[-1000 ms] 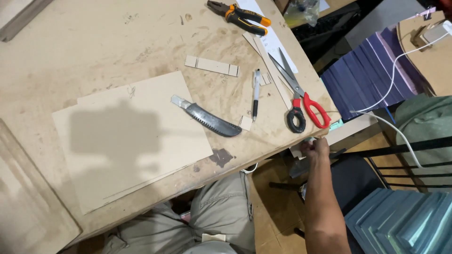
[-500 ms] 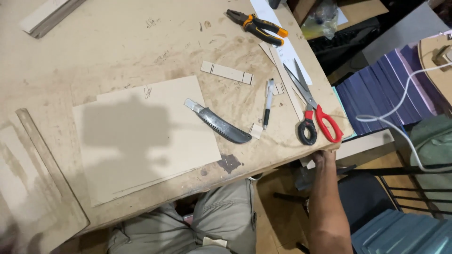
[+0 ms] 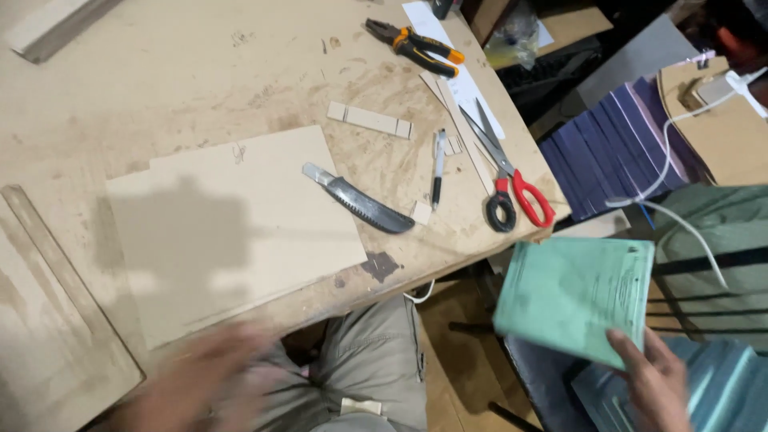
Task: Measuring, marking, and cutting cardboard strips using a utility knife and a pen on a workbench.
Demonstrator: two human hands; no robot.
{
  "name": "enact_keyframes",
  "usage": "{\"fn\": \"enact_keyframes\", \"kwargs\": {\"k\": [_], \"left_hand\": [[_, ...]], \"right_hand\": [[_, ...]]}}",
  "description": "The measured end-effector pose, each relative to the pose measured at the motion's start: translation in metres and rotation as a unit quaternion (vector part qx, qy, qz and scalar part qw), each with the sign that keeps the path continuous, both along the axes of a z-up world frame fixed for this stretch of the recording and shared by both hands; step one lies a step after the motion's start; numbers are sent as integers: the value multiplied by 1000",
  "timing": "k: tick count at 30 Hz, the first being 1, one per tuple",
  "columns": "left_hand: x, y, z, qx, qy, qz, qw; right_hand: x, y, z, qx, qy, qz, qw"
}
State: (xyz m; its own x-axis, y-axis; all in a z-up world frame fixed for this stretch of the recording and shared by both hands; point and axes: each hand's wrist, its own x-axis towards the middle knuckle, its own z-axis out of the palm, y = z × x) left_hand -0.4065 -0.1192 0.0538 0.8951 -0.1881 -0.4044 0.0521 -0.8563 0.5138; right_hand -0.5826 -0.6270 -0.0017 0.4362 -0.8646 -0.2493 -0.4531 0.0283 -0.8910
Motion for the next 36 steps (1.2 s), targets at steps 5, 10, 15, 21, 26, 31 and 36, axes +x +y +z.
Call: {"fn": "enact_keyframes", "kwargs": {"k": [5,10,15,21,26,31,36], "left_hand": [[-40,-136,-4,-347,-316,-388,793],[-51,-217,9,-276,-44,-525,804],[-33,-180,53,-224,162,-549,789],[-22,-80,99,-320,90,-419,845],[-35,-30,17,-644,134,89,748],[-21,-5,40,-545,206,332,742],[3,12,76,-512,143,324,783]], "right_hand": [[-14,30,92,-55,357,138,922],[4,84,120,-196,380,537,727],[26,130,171,-139,452,659,585],[51,38,134,106,147,156,971],[58,67,26,146,-93,398,901],[146,251,100,296,43,206,932],[178,262,90,-65,7,335,940]]}}
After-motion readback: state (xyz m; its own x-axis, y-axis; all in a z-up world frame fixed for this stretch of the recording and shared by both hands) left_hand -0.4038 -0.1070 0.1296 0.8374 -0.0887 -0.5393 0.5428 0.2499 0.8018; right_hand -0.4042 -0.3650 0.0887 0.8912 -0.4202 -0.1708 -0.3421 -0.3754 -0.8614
